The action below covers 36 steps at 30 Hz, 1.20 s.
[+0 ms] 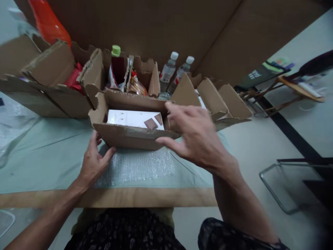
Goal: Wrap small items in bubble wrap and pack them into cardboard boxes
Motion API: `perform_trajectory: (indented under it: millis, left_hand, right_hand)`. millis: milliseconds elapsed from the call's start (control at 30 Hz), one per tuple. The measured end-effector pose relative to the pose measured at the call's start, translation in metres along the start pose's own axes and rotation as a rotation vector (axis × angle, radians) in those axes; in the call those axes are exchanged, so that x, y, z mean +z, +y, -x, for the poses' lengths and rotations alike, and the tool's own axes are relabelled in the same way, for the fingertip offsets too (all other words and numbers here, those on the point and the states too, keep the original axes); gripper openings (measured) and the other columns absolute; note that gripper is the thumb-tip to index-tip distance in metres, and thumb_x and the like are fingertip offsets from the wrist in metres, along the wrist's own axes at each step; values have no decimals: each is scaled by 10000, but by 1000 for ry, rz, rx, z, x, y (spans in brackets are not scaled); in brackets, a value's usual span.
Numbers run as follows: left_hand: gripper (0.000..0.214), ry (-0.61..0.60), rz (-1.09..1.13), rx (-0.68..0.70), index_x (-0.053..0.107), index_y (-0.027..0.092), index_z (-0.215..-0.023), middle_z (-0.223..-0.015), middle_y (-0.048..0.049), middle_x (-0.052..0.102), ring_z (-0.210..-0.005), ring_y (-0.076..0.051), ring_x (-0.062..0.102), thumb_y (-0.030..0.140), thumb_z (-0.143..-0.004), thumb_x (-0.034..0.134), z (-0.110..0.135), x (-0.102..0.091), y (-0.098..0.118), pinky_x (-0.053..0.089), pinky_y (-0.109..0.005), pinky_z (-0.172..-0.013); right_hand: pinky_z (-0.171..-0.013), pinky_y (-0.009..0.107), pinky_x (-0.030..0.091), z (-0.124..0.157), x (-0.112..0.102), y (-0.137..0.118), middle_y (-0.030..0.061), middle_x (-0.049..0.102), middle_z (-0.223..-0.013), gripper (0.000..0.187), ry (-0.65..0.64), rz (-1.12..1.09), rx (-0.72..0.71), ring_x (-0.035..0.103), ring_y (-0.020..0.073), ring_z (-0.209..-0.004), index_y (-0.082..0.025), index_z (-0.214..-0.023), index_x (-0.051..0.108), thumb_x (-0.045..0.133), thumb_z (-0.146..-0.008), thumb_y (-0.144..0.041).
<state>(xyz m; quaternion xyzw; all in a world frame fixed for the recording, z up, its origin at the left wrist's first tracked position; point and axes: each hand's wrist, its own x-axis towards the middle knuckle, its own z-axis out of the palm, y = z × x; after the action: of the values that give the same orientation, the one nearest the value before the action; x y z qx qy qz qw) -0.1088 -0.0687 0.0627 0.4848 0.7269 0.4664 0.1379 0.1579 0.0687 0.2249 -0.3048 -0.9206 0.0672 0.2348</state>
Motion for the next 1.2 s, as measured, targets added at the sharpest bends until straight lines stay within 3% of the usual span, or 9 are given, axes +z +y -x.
perform_trajectory:
  millis: [133,233,367,600,767,900,1000,1100,1200]
  left_hand:
    - [700,-30,-169,132,369,261,-1557,-1468,-138,570,-1334,-348,561,379,-922,641,33,-22,2,471,-579,-1115]
    - [366,-209,-258,342,628,266,-1316,-1281,-89,689,-1211,-302,627,274,-956,561,51,-18,1,505,-519,-1059]
    - [284,-383,-363,441,716,243,-1154,-1187,-98,720,-1097,-285,639,214,-949,521,54,-1,-12,525,-469,-944]
    - [276,-413,-244,477,710,258,-1152,-1260,-94,694,-1171,-281,620,243,-952,519,48,-7,-28,506,-470,-992]
    - [364,-162,-434,326,655,221,-1233,-1393,-162,607,-1323,-373,528,361,-917,541,33,-37,-44,440,-576,-1082]
    - [318,-195,-553,166,691,181,-1004,-1391,-204,603,-1409,-453,427,402,-799,589,31,-50,-59,395,-630,-1110]
    - [173,-290,-499,95,650,209,-821,-1273,-156,687,-1322,-395,542,351,-785,558,35,-61,-57,454,-539,-1072]
    - [208,-349,-450,-87,643,226,-960,-982,-66,755,-950,-282,713,343,-834,526,26,-92,-44,548,-403,-863]
    - [429,-300,-593,-168,600,211,-1252,-937,-42,745,-859,-271,716,327,-839,589,-6,-125,-26,536,-364,-781]
  right_hand:
    - [-949,504,510,64,12,-19,42,753,-1002,265,326,18,138,690,271,-1024,-283,-1252,668,571,-1008,-318]
    - [-904,467,545,94,73,-41,66,767,-1124,229,-14,-113,15,684,265,-1061,-253,-1183,699,564,-998,-243]
    - [-1044,514,472,113,142,-38,110,600,-1488,334,-322,-81,-16,564,310,-1327,-213,-1314,659,576,-1008,-319]
    - [-1003,509,463,181,94,49,134,756,-1228,328,-54,161,469,643,324,-1245,-193,-1138,741,462,-1015,-313]
    - [-1026,496,463,134,108,58,160,662,-1394,370,-131,44,403,605,330,-1285,-169,-1253,685,573,-918,-279]
    - [-1012,498,477,112,122,51,172,683,-1331,165,-194,-43,405,627,350,-1224,-178,-942,704,631,-838,-283]
    - [-847,390,530,130,109,32,108,751,-1017,132,-185,-157,429,698,263,-940,-209,-805,633,578,-882,-300]
    - [-645,289,497,149,98,-7,11,662,-748,141,-236,-442,517,622,176,-660,-214,-940,634,571,-917,-338]
    - [-601,244,467,147,114,-58,-18,641,-782,411,-333,-739,535,577,138,-633,-206,-1317,573,576,-918,-304]
